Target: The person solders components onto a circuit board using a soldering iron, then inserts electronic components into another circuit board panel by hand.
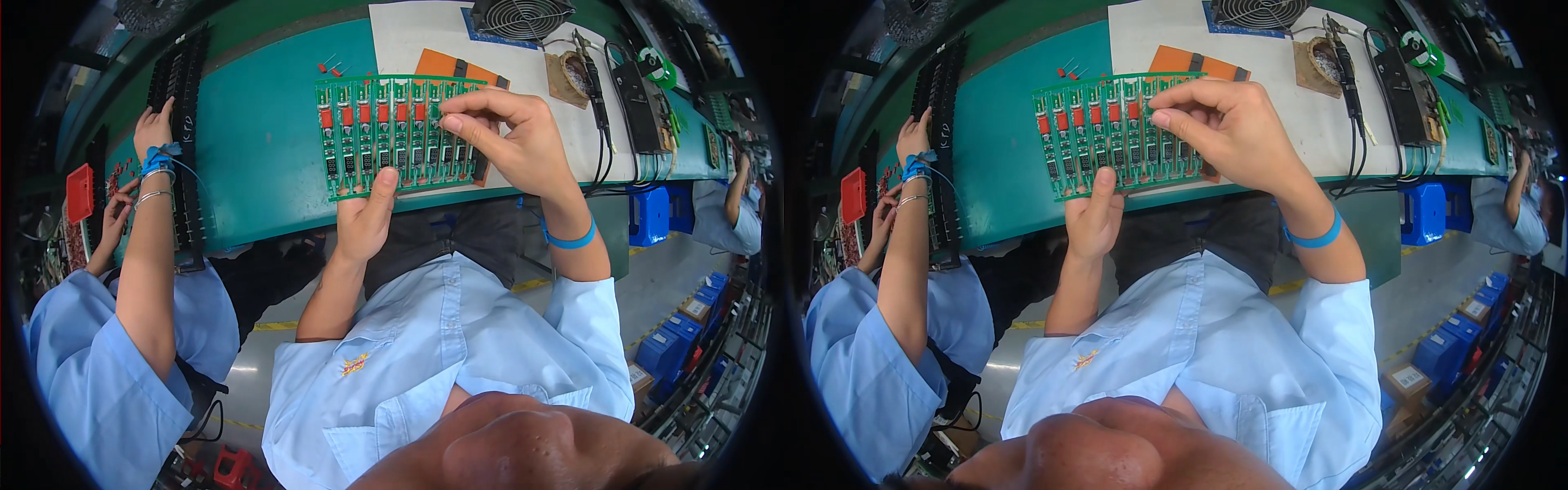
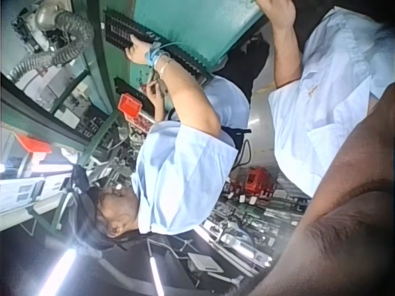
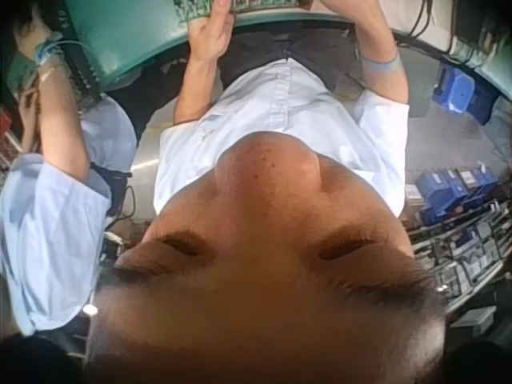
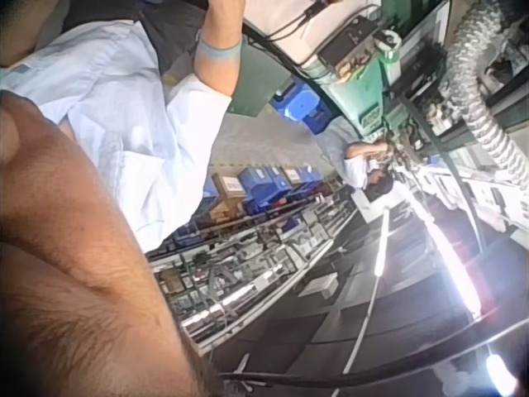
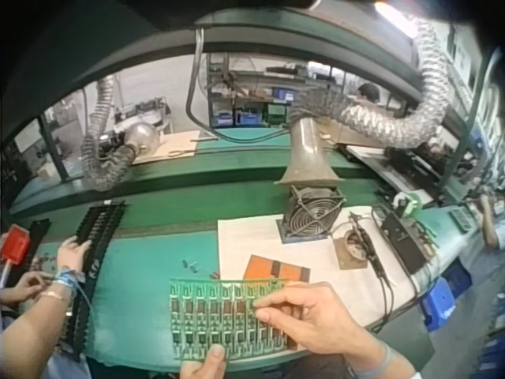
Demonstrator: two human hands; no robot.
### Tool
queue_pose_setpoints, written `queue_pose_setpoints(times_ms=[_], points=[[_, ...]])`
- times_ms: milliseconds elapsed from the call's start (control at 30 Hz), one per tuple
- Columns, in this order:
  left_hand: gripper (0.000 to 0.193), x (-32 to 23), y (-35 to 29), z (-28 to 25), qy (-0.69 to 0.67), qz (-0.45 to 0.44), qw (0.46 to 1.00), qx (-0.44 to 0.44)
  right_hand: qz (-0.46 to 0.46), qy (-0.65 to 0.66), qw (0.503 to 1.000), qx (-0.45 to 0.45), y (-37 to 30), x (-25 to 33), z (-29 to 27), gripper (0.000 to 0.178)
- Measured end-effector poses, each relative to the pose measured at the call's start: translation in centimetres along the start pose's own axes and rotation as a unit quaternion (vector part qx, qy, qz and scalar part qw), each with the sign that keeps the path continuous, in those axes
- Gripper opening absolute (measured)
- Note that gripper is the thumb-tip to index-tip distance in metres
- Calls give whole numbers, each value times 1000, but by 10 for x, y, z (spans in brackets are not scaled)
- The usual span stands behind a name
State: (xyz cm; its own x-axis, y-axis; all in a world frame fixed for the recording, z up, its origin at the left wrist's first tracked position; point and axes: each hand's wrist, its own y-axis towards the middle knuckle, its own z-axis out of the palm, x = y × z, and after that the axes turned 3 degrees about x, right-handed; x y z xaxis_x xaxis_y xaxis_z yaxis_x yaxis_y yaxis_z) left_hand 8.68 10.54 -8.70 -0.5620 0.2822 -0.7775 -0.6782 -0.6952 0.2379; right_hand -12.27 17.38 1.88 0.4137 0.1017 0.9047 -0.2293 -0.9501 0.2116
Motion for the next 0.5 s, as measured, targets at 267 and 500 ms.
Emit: queue_pose_setpoints(times_ms=[267, 500], points=[[55, 0, 1, 4, 1, 11, 1000, -11, 23, -11, 1000, 9, 3, 4, -1, 15], [56, 0, 0, -1, 84, 1, 996, 15, -33, -134, 990, -10, 9, 11, 2, 16]])
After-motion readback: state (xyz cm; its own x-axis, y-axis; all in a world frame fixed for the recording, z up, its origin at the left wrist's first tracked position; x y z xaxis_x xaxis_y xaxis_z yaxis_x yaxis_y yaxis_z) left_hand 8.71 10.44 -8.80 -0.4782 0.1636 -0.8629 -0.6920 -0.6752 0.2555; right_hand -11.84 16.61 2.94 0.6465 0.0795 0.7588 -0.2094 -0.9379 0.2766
